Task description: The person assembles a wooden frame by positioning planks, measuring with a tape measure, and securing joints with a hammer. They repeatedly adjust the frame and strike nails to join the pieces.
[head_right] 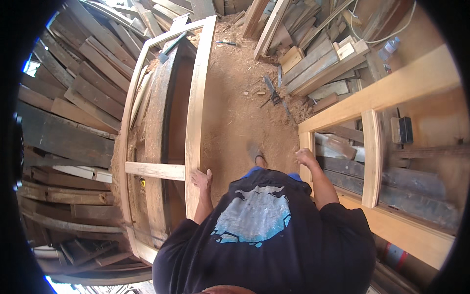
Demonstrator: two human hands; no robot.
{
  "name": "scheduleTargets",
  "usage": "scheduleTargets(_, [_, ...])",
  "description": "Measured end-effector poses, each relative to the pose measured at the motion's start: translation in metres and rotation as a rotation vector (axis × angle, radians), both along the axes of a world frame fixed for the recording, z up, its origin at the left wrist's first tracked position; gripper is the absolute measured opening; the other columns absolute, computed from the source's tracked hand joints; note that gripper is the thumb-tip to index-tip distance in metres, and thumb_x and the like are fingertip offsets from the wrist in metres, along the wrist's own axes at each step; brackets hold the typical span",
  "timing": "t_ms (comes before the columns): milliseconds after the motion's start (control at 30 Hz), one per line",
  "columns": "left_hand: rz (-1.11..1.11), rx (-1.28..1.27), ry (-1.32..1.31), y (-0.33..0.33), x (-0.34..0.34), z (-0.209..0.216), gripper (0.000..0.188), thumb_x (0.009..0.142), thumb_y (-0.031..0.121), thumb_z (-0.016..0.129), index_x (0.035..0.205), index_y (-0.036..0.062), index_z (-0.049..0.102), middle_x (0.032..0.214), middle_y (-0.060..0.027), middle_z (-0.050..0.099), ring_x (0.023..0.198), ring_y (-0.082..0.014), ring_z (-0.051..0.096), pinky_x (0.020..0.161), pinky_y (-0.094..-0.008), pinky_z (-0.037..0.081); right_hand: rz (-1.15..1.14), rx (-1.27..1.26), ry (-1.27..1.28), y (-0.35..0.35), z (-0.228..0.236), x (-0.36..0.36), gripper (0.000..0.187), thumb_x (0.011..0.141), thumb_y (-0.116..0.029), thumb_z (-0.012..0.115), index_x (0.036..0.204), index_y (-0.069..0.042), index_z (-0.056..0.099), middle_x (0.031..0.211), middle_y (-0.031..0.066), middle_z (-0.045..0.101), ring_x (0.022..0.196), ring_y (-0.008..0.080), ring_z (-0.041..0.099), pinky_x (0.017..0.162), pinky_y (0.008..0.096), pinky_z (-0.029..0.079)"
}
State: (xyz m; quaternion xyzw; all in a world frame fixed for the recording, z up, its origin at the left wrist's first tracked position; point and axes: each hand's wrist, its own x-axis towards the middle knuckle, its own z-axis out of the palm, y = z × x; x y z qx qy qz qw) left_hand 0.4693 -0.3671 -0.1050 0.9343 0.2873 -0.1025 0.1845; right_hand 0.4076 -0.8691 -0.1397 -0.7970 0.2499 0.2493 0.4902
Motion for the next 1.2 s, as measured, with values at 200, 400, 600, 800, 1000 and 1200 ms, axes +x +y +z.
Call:
scheduleTargets(200, [-0.191, 0.002, 0.092, -0.013, 0.112, 0.002, 0.085, 0.079, 0.040, 0.066, 0.149, 0.0069, 0.033, 0.155, -0.0342, 0.016, 0.143, -0.0507, 0.017, 0.117, -0.0571, 0.016, -0.546, -0.079, 0.278, -0.053, 0.039, 0.012, 0.029, 0.095, -0.030, 0.053, 0.109, -0.007, 0.063, 0.084, 0.0044, 0.067, 0.057, 0.0154, 0.059, 0.049, 0.0344, 0.042])
scheduleTargets(400, [-0.285, -0.002, 0.060, -0.001, 0.157, 0.001, 0.082, 0.078, 0.038, 0.065, 0.149, 0.0115, 0.034, 0.155, -0.0331, 0.018, 0.144, -0.0481, 0.018, 0.116, -0.0570, 0.018, -0.561, 0.032, 0.389, -0.025, 0.027, 0.047, 0.027, 0.095, -0.028, 0.053, 0.112, -0.007, 0.058, 0.088, 0.0071, 0.067, 0.058, 0.0164, 0.059, 0.051, 0.0331, 0.044])
scheduleTargets(600, [-0.303, -0.019, -0.002, 0.003, 0.151, -0.005, 0.081, 0.077, 0.036, 0.067, 0.148, 0.0138, 0.035, 0.155, -0.0340, 0.015, 0.144, -0.0489, 0.017, 0.115, -0.0597, 0.019, -0.474, 0.092, 0.153, -0.013, 0.024, 0.133, 0.021, 0.093, -0.024, 0.054, 0.100, -0.005, 0.060, 0.080, 0.0074, 0.065, 0.056, 0.0173, 0.060, 0.043, 0.0311, 0.041])
scheduleTargets(800, [-0.190, -0.040, 0.065, -0.002, 0.157, 0.010, 0.082, 0.075, 0.034, 0.069, 0.147, 0.0126, 0.036, 0.156, -0.0329, 0.015, 0.145, -0.0477, 0.014, 0.115, -0.0589, 0.018, -0.413, 0.101, 0.114, 0.011, 0.033, 0.197, 0.024, 0.094, -0.027, 0.054, 0.106, -0.007, 0.060, 0.084, 0.0081, 0.066, 0.059, 0.0164, 0.061, 0.046, 0.0304, 0.042])
scheduleTargets(1000, [-0.214, -0.093, 0.009, -0.003, 0.156, 0.001, 0.081, 0.075, 0.034, 0.069, 0.146, 0.0115, 0.037, 0.156, -0.0339, 0.014, 0.145, -0.0485, 0.013, 0.116, -0.0583, 0.016, -0.153, 0.054, 0.111, -0.023, -0.010, 0.190, 0.026, 0.094, -0.026, 0.053, 0.112, -0.007, 0.058, 0.090, 0.0093, 0.067, 0.059, 0.0170, 0.060, 0.046, 0.0304, 0.039])
scheduleTargets(1200, [-0.170, -0.070, 0.015, -0.006, 0.157, -0.002, 0.080, 0.074, 0.035, 0.069, 0.144, 0.0117, 0.038, 0.157, -0.0326, 0.013, 0.145, -0.0478, 0.013, 0.116, -0.0590, 0.016, -0.412, 0.013, 0.146, -0.013, 0.030, 0.179, 0.018, 0.090, -0.021, 0.054, 0.093, -0.004, 0.058, 0.078, 0.0079, 0.063, 0.054, 0.0163, 0.058, 0.040, 0.0310, 0.037])
